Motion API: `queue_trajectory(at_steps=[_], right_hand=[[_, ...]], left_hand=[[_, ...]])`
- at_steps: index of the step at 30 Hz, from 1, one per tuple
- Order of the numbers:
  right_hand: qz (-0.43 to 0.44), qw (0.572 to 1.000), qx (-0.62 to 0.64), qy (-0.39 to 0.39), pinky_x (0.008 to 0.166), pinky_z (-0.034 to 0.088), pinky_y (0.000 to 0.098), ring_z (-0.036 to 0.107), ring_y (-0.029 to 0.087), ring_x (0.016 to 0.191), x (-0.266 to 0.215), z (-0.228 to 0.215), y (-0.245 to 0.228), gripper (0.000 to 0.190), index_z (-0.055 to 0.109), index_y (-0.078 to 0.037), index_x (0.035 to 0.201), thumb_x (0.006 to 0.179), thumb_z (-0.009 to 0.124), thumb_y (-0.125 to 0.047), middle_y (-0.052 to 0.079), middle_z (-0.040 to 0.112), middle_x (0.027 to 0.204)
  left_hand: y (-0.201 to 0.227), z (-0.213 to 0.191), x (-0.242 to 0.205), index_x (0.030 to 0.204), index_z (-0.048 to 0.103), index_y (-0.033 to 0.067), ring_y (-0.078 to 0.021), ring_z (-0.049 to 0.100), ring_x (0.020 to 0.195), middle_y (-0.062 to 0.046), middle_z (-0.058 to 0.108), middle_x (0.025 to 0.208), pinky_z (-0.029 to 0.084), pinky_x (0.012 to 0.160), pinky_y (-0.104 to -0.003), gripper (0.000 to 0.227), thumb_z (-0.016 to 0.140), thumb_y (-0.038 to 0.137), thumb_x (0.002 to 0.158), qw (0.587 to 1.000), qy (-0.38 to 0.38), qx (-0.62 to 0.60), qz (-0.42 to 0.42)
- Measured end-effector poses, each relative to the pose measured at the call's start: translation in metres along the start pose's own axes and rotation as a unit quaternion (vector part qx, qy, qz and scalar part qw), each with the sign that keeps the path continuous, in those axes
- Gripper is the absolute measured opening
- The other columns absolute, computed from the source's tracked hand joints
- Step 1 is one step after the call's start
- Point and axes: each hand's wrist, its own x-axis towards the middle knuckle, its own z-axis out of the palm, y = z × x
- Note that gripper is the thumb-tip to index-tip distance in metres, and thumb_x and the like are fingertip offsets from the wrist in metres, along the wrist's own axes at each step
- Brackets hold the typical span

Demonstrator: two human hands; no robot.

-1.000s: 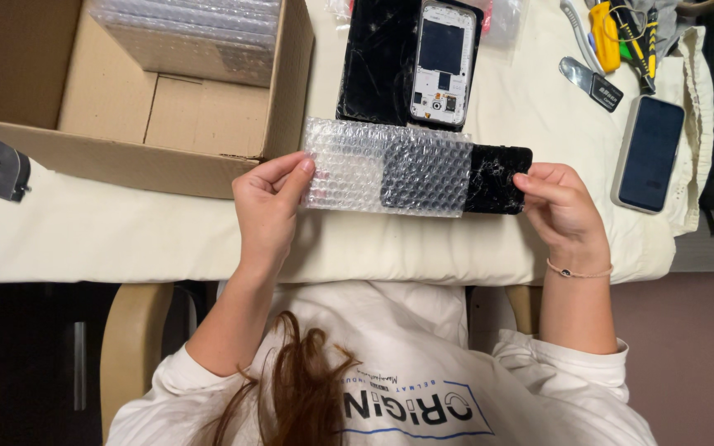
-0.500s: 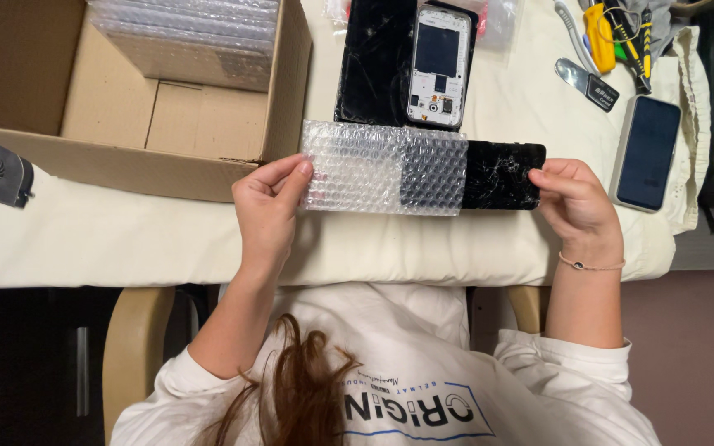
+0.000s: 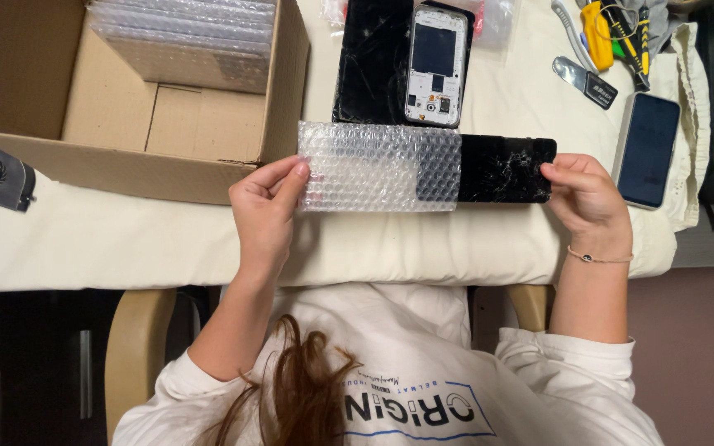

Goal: The person repeatedly picks up smartphones from a stack, wraps each one in bubble wrap, and places them into a cardboard box. The process is repeated for multiple devices, including some with cracked screens and exposed internal components.

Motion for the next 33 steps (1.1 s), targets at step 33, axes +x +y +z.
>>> queue_trajectory(at_steps=[33], right_hand=[[-0.013, 0.997, 0.003, 0.072, 0.068, 0.039, 0.0190, 0.044, 0.006, 0.061, 0.003, -0.025, 0.001, 0.040, 0.045, -0.017, 0.063, 0.096, 0.065, -0.006, -0.005, 0.046, 0.064]], left_hand=[[0.014, -0.018, -0.011, 0.107, 0.076, -0.0024, -0.0053, 0.056, 0.066, -0.003, 0.072, 0.080, 0.049, 0.062, -0.019, 0.021, 0.077, 0.012, 0.092, 0.997, 0.053, -0.007, 0.057]])
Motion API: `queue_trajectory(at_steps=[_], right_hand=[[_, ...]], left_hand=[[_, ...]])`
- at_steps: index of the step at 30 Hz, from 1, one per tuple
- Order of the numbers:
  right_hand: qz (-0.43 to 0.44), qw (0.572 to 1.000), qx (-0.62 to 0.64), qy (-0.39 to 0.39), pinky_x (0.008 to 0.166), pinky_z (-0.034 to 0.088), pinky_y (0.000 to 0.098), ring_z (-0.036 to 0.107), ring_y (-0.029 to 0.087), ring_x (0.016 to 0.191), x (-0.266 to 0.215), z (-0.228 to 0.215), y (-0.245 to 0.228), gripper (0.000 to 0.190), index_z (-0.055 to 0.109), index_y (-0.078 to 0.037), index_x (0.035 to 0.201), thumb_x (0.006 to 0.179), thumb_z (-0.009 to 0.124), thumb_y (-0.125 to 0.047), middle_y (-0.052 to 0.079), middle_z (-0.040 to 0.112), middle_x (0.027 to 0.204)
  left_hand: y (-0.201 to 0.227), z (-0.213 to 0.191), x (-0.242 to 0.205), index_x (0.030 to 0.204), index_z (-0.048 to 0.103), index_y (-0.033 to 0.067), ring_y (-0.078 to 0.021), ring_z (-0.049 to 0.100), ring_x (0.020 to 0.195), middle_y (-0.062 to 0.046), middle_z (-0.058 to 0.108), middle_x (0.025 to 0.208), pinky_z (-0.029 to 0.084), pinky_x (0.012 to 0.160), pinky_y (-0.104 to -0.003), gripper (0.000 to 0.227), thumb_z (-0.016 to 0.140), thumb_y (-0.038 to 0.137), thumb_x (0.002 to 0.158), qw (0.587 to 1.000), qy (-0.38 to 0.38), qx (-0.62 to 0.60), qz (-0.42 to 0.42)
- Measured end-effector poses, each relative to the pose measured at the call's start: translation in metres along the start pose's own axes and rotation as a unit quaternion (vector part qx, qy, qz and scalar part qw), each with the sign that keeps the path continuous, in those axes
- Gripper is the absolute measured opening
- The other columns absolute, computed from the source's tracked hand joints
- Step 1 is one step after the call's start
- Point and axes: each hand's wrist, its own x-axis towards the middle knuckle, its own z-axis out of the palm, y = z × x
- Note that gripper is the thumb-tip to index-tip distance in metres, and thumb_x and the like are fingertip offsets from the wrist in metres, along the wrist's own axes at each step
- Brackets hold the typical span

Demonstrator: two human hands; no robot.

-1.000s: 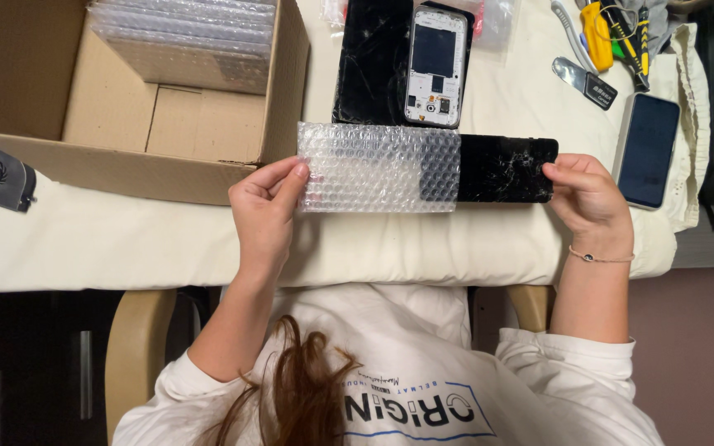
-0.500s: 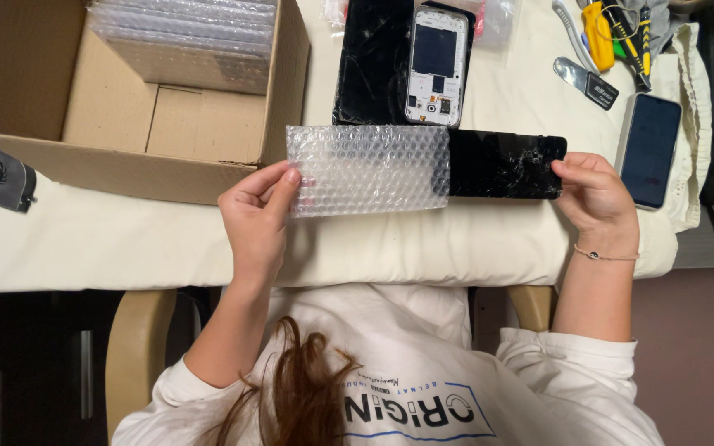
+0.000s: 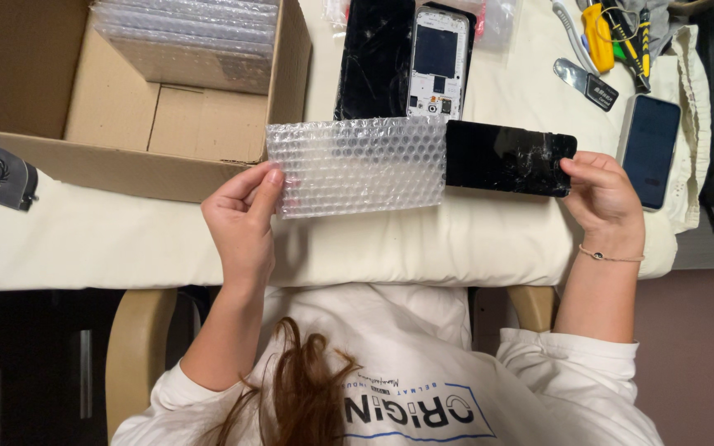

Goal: The person repeatedly picks up smartphones from a stack, wraps each one in bubble wrap, and places them into a cardboard box. The process is repeated for multiple devices, including some with cracked screens and exposed internal components.

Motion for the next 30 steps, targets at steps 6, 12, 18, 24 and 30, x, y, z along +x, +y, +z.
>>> queue_trajectory(at_steps=[6, 12, 18, 24, 30], right_hand=[[0.016, 0.997, -0.072, 0.003, 0.053, 0.014, 0.0219, 0.019, 0.004, 0.052, -0.016, 0.038, -0.016, 0.050, 0.025, -0.022, 0.058, 0.088, 0.060, -0.003, -0.011, 0.020, 0.057], [0.010, 0.998, -0.027, -0.053, 0.057, 0.034, 0.0248, 0.046, 0.009, 0.054, -0.018, 0.066, 0.029, 0.020, 0.052, -0.006, 0.074, 0.086, 0.067, -0.003, 0.000, 0.046, 0.062], [0.021, 0.994, 0.058, -0.092, 0.071, 0.061, 0.0359, 0.074, 0.023, 0.064, -0.005, 0.128, 0.078, 0.011, 0.069, 0.008, 0.089, 0.090, 0.068, -0.003, 0.015, 0.069, 0.072], [0.068, 0.994, -0.024, -0.076, 0.074, 0.062, 0.0366, 0.075, 0.022, 0.069, 0.008, 0.109, 0.114, 0.015, 0.069, 0.007, 0.086, 0.095, 0.068, -0.005, 0.015, 0.073, 0.075], [0.040, 0.955, -0.293, -0.007, 0.061, 0.053, 0.0314, 0.064, 0.018, 0.058, -0.027, 0.149, 0.045, 0.027, 0.069, 0.001, 0.074, 0.095, 0.073, -0.015, 0.010, 0.062, 0.060]], left_hand=[[0.006, -0.010, 0.002, 0.108, 0.076, -0.0015, -0.0050, 0.054, 0.067, -0.001, 0.070, 0.080, 0.042, 0.058, -0.019, 0.024, 0.076, 0.017, 0.093, 0.999, 0.023, -0.031, 0.011], [0.003, -0.024, 0.008, 0.113, 0.073, -0.0064, -0.0103, 0.064, 0.075, -0.012, 0.074, 0.088, 0.052, 0.067, -0.024, 0.024, 0.074, 0.010, 0.095, 0.993, 0.050, -0.103, 0.029], [0.004, -0.033, 0.009, 0.116, 0.070, -0.0095, -0.0176, 0.076, 0.086, -0.018, 0.075, 0.093, 0.066, 0.078, -0.032, 0.025, 0.073, 0.006, 0.097, 0.988, 0.073, -0.118, 0.068], [0.004, -0.031, 0.010, 0.115, 0.070, -0.0097, -0.0144, 0.073, 0.081, -0.017, 0.074, 0.088, 0.066, 0.073, -0.031, 0.025, 0.074, 0.007, 0.097, 0.988, 0.070, -0.119, 0.064], [0.005, -0.021, 0.011, 0.116, 0.071, -0.0077, -0.0060, 0.066, 0.071, -0.010, 0.071, 0.079, 0.061, 0.066, -0.022, 0.025, 0.075, 0.007, 0.096, 0.993, 0.047, -0.091, 0.054]])
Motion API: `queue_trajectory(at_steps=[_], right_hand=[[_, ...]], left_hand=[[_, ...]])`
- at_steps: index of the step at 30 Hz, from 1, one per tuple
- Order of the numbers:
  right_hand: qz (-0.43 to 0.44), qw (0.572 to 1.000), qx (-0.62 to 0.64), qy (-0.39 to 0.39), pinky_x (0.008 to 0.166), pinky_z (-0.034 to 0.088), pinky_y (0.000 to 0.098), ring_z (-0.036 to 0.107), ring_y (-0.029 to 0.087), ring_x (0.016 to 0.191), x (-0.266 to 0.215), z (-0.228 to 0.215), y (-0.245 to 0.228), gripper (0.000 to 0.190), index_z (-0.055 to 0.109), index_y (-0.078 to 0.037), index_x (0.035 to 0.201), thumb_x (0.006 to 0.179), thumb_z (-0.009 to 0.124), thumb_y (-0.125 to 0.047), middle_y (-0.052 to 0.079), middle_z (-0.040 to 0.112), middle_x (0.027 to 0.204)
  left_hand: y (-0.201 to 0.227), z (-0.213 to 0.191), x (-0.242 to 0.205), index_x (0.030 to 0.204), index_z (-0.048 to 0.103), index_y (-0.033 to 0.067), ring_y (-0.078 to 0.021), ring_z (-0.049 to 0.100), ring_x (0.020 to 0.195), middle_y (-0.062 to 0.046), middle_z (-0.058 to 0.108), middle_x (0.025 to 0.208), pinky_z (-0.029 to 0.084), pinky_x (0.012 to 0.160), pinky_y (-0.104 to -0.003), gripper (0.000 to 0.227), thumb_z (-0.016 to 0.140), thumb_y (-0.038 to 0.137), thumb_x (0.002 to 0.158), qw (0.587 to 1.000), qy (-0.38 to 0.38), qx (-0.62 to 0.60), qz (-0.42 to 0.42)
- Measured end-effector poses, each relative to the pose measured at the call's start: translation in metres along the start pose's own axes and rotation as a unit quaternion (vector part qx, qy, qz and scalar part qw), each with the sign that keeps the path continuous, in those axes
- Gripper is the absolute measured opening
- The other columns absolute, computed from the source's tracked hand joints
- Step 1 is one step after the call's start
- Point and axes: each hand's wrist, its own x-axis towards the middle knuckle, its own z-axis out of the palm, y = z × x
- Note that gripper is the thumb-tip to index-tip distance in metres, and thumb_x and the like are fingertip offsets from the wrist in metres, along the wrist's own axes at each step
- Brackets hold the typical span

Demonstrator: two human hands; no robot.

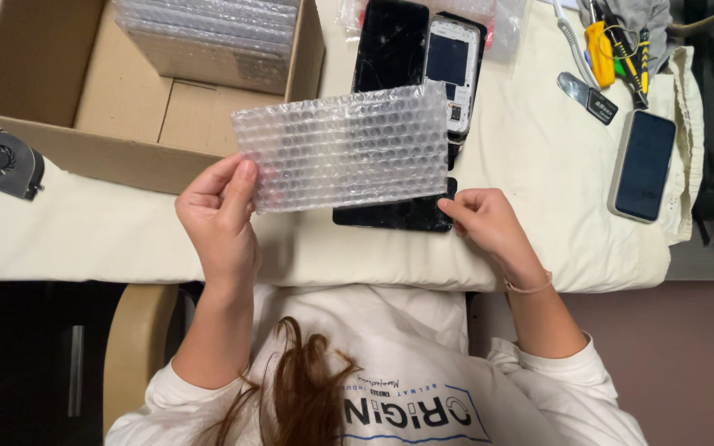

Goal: The person repeatedly picks up smartphones from a stack, wraps each one in bubble wrap, and places them into a cardboard box. The process is repeated for multiple devices, including some with cracked screens and exposed internal components.

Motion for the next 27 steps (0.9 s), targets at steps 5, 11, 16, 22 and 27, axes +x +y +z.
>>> queue_trajectory(at_steps=[5, 11, 16, 22, 27], right_hand=[[0.022, 0.975, -0.220, 0.032, 0.059, 0.048, 0.0387, 0.056, 0.026, 0.056, -0.021, 0.000, -0.049, 0.035, 0.072, 0.002, 0.072, 0.092, 0.074, -0.026, 0.013, 0.057, 0.055], [-0.109, 0.993, -0.023, 0.048, 0.041, 0.037, 0.0239, 0.047, 0.011, 0.043, 0.009, -0.035, -0.010, 0.031, 0.070, -0.009, 0.079, 0.106, 0.059, -0.019, 0.003, 0.050, 0.046], [-0.203, 0.965, 0.160, 0.055, 0.043, 0.048, 0.0213, 0.064, 0.016, 0.061, -0.002, -0.042, -0.099, 0.024, 0.063, 0.006, 0.115, 0.099, 0.069, -0.011, 0.013, 0.070, 0.090], [-0.183, 0.954, 0.215, 0.098, 0.037, 0.033, 0.0175, 0.055, 0.008, 0.049, 0.089, -0.068, -0.148, 0.013, 0.069, -0.002, 0.097, 0.095, 0.075, -0.013, 0.004, 0.063, 0.077], [-0.143, 0.963, 0.180, 0.143, 0.041, 0.031, 0.0180, 0.052, 0.008, 0.048, 0.147, -0.070, -0.176, 0.009, 0.069, -0.009, 0.091, 0.093, 0.075, -0.016, 0.002, 0.064, 0.075]], left_hand=[[0.013, 0.018, 0.002, 0.118, 0.072, -0.0040, -0.0012, 0.065, 0.071, -0.006, 0.073, 0.078, 0.059, 0.066, -0.018, 0.026, 0.076, 0.009, 0.096, 0.997, -0.060, 0.041, -0.025], [0.021, 0.054, 0.028, 0.116, 0.072, -0.0028, -0.0066, 0.072, 0.075, -0.011, 0.078, 0.088, 0.063, 0.069, -0.020, 0.026, 0.077, 0.010, 0.094, 0.982, -0.159, 0.036, -0.090], [0.043, 0.103, 0.070, 0.109, 0.074, 0.0037, 0.0033, 0.065, 0.061, 0.001, 0.077, 0.079, 0.057, 0.056, -0.010, 0.028, 0.083, 0.019, 0.088, 0.969, -0.201, 0.107, -0.100], [0.035, 0.169, 0.137, 0.103, 0.060, 0.0117, -0.0091, 0.066, 0.055, -0.002, 0.072, 0.062, 0.055, 0.055, -0.026, 0.026, 0.080, 0.011, 0.087, 0.964, -0.189, 0.184, -0.003], [-0.019, 0.206, 0.206, 0.084, 0.067, 0.0134, -0.0065, 0.067, 0.059, 0.000, 0.074, 0.067, 0.055, 0.057, -0.025, 0.013, 0.076, 0.023, 0.088, 0.948, -0.175, 0.262, 0.045]])
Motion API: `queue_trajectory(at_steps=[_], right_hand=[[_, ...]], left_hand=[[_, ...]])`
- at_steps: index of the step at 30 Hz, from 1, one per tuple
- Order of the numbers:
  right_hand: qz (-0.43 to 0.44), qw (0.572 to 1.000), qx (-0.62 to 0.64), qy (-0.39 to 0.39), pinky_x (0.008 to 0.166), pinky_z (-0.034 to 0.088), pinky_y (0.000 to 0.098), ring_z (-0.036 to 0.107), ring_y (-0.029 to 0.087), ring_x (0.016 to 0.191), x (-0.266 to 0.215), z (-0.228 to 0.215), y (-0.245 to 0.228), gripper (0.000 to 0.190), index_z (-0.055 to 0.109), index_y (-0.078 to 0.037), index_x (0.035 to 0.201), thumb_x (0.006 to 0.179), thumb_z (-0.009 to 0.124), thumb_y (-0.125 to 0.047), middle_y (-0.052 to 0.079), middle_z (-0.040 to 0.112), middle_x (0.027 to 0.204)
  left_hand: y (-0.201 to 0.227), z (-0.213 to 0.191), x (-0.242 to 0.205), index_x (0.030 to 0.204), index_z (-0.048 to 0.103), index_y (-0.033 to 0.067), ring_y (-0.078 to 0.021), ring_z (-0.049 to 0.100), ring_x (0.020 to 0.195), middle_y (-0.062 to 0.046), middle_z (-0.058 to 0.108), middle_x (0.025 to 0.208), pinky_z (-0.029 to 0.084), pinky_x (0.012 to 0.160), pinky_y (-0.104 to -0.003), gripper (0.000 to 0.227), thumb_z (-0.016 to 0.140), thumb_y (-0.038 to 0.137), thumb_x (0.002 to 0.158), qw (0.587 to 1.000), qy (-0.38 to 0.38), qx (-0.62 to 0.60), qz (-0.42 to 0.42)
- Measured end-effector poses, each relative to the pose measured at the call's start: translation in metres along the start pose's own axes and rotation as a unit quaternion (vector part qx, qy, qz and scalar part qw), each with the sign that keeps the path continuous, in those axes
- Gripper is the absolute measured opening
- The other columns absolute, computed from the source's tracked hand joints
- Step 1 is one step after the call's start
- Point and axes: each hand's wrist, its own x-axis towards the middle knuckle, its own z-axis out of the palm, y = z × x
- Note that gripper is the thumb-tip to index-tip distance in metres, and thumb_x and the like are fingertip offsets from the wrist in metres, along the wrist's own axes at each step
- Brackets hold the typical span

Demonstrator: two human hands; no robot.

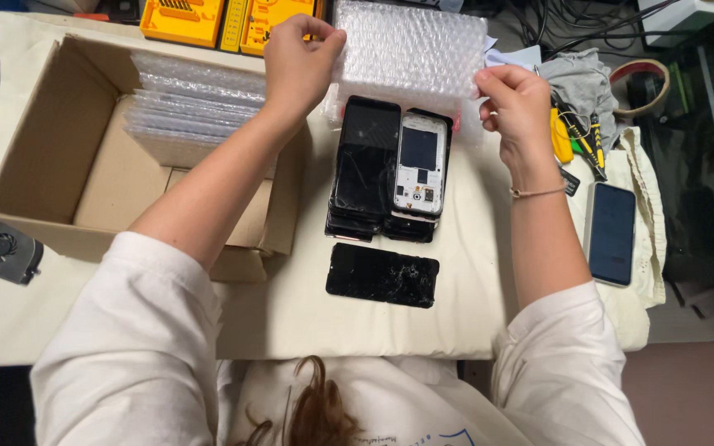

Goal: The person repeatedly picks up smartphones from a stack, wraps each one in bubble wrap, and places them into a cardboard box. The process is repeated for multiple devices, including some with cracked screens and exposed internal components.

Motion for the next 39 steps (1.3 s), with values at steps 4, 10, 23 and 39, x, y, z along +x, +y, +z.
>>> queue_trajectory(at_steps=[4, 10, 23, 39], right_hand=[[0.040, 0.998, -0.041, 0.008, 0.041, 0.029, 0.0180, 0.049, 0.005, 0.046, 0.026, 0.008, 0.010, 0.007, 0.071, -0.011, 0.087, 0.090, 0.073, -0.017, 0.003, 0.067, 0.075], [0.065, 0.994, -0.083, 0.008, 0.041, 0.029, 0.0193, 0.047, 0.004, 0.045, 0.048, 0.007, 0.029, 0.007, 0.071, -0.011, 0.087, 0.090, 0.072, -0.018, 0.002, 0.067, 0.074], [0.084, 0.989, -0.118, 0.009, 0.041, 0.029, 0.0196, 0.049, 0.005, 0.045, 0.051, 0.013, 0.045, 0.009, 0.075, -0.011, 0.094, 0.090, 0.073, -0.018, 0.000, 0.065, 0.067], [-0.165, 0.960, -0.224, -0.036, 0.064, 0.045, 0.0220, 0.053, 0.008, 0.068, -0.087, -0.015, 0.028, 0.008, 0.073, -0.007, 0.096, 0.098, 0.077, -0.014, 0.001, 0.064, 0.075]], left_hand=[[-0.032, 0.017, 0.033, 0.108, 0.076, 0.0117, -0.0178, 0.073, 0.094, -0.003, 0.081, 0.102, 0.055, 0.085, -0.038, 0.033, 0.069, 0.037, 0.088, 0.987, -0.006, 0.147, 0.060], [-0.022, 0.029, 0.031, 0.125, 0.067, 0.0025, -0.0273, 0.062, 0.123, -0.011, 0.069, 0.129, 0.047, 0.104, -0.043, 0.053, 0.069, 0.042, 0.089, 0.975, -0.055, 0.211, -0.035], [-0.030, 0.032, 0.030, 0.131, 0.064, 0.0001, -0.0279, 0.062, 0.124, -0.013, 0.067, 0.134, 0.052, 0.102, -0.041, 0.053, 0.073, 0.030, 0.088, 0.965, -0.081, 0.242, -0.066], [0.032, -0.041, -0.143, 0.119, 0.073, 0.0019, -0.0410, 0.063, 0.122, -0.024, 0.066, 0.128, 0.046, 0.105, -0.051, 0.030, 0.068, 0.015, 0.093, 0.940, -0.199, 0.167, 0.222]])
